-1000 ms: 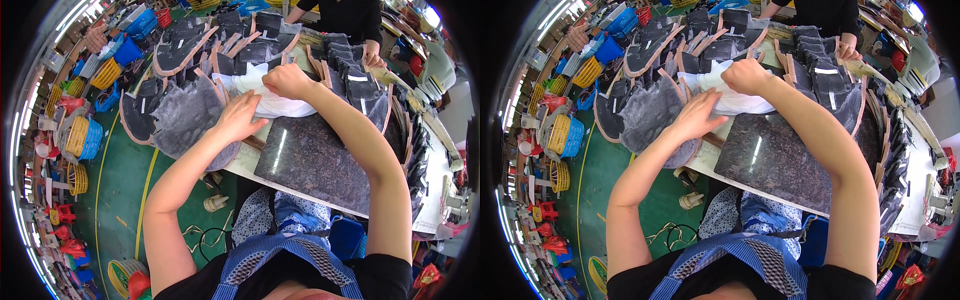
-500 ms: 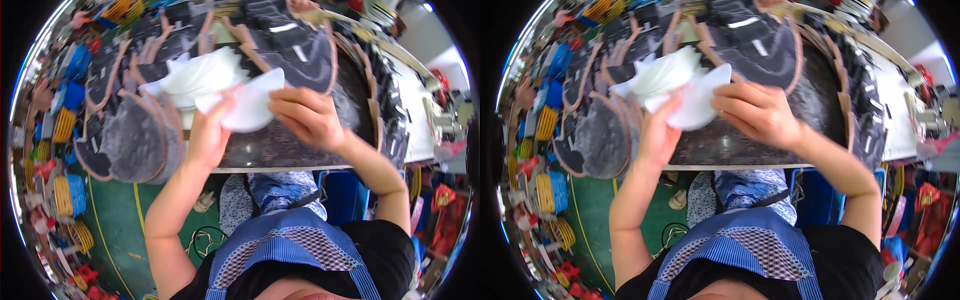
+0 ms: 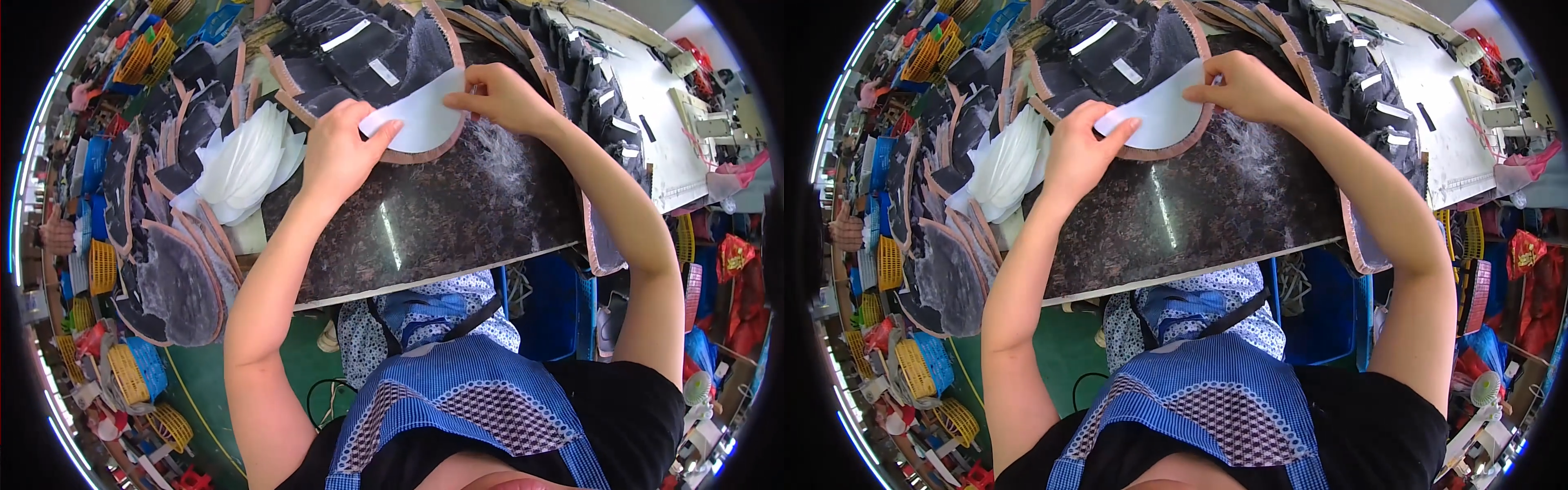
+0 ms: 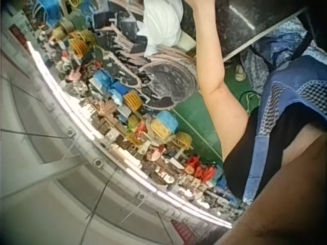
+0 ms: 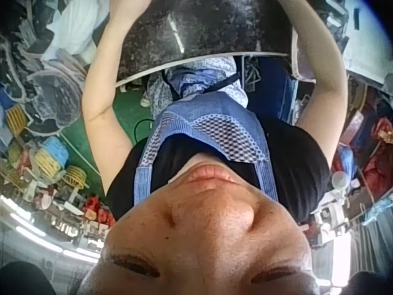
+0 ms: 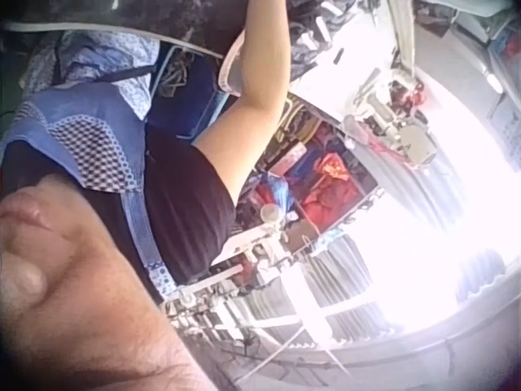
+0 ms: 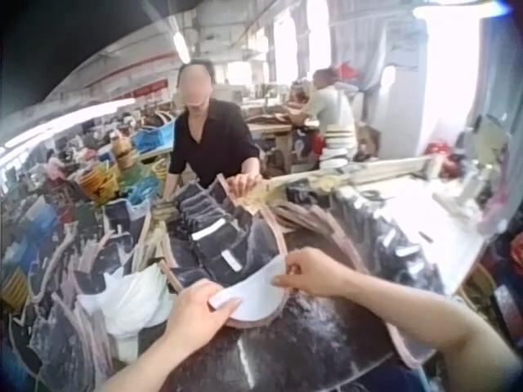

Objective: Applying internal reinforcement pieces and lining materials to shoe upper components in a factory production line.

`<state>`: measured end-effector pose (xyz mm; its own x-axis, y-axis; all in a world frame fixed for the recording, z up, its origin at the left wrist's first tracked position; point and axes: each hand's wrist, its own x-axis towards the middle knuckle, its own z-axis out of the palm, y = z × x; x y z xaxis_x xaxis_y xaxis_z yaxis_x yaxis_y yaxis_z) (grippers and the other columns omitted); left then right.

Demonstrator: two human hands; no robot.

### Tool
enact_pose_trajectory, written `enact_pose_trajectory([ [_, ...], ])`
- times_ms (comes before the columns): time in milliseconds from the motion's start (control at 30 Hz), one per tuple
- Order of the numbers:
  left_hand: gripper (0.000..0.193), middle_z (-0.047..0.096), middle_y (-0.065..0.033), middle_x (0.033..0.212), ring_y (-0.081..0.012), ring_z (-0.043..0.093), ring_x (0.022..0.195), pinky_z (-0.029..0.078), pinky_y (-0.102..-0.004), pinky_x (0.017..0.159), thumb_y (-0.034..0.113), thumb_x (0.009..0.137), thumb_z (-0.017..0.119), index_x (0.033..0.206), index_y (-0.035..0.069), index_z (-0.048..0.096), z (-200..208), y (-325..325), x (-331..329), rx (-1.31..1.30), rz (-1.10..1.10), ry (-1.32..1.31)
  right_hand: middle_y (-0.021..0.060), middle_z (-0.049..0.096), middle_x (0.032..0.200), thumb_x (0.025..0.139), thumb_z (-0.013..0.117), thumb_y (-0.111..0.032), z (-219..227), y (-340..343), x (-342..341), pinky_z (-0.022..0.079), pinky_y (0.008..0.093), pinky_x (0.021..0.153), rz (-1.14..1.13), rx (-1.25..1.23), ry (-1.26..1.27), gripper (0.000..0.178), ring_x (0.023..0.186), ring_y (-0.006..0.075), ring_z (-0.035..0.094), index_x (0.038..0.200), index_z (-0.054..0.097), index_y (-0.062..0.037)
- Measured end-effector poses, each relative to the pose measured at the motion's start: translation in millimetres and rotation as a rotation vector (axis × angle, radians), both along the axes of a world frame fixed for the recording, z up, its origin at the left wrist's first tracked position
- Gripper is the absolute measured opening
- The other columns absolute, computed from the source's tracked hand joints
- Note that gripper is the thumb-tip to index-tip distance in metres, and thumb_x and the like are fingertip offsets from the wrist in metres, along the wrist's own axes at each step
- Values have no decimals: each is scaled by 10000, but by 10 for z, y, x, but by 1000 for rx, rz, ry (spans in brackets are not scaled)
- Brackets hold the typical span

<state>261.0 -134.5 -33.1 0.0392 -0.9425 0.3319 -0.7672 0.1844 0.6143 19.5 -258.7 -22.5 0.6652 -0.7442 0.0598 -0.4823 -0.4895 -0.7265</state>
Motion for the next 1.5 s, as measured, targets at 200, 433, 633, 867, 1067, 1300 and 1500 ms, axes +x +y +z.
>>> enact_pose_trajectory([
  [200, 289, 644, -82, 970, -299, 671, 850, 522, -401, 715, 317, 855, 751, 880, 33, 705, -99, -49, -83, 40, 42, -42, 52, 603, 695, 898, 762, -293, -196, -223, 35, 445, 272, 585, 31, 97, 11, 351, 624, 114, 578, 795, 636, 18],
  [433, 183, 591, -63, 1007, -262, 620, 954, 501, -392, 756, 208, 786, 761, 884, 98, 652, 28, -50, -175, -257, 11, -497, 47, 586, 958, 782, 781, -202, -25, -92, 156, 558, 377, 664, -20, -804, 91, 260, 925, 265, 643, 953, 620, -90],
  [633, 254, 665, -84, 993, -236, 674, 925, 550, -352, 815, 152, 837, 768, 1053, 55, 678, 168, -283, 244, -39, -17, -38, 42, 696, 863, 819, 692, -162, 127, -342, 517, 567, 359, 692, 119, -624, -179, 70, 807, 260, 692, 866, 734, -131],
  [867, 427, 712, -110, 916, -142, 677, 796, 552, -264, 706, 64, 871, 767, 1204, 12, 504, 296, -595, 516, 117, 175, 740, 24, 670, 775, 961, 669, -220, 398, -510, 929, 428, 216, 479, -50, 156, -161, 244, 597, 89, 657, 959, 685, 23],
  [1067, 433, 700, -94, 1033, -133, 658, 938, 519, -251, 856, 10, 856, 779, 1207, 26, 528, 580, 173, 76, -63, 47, 1205, 35, 677, 767, 998, 646, -300, 844, 544, 491, 443, 219, 467, -16, 407, -423, 333, 561, 97, 659, 1013, 683, 31],
  [1300, 326, 667, -70, 1020, -163, 638, 918, 513, -288, 873, -62, 810, 610, 1121, 26, 574, 230, 977, -241, 217, 316, 1582, 12, 607, 647, 997, 588, -132, 604, 1390, 515, 385, 238, 364, -119, 675, -416, 170, 391, 72, 489, 952, 675, 7],
  [1500, 466, 622, -122, 1279, -172, 637, 1105, 475, -294, 994, 22, 908, 603, 1358, -38, 498, 840, 1375, 38, -113, -136, 1347, 16, 670, 735, 968, 568, -106, 1147, 1446, 801, 493, 246, 537, 41, 700, -375, 182, 598, 86, 613, 1030, 691, 14],
])
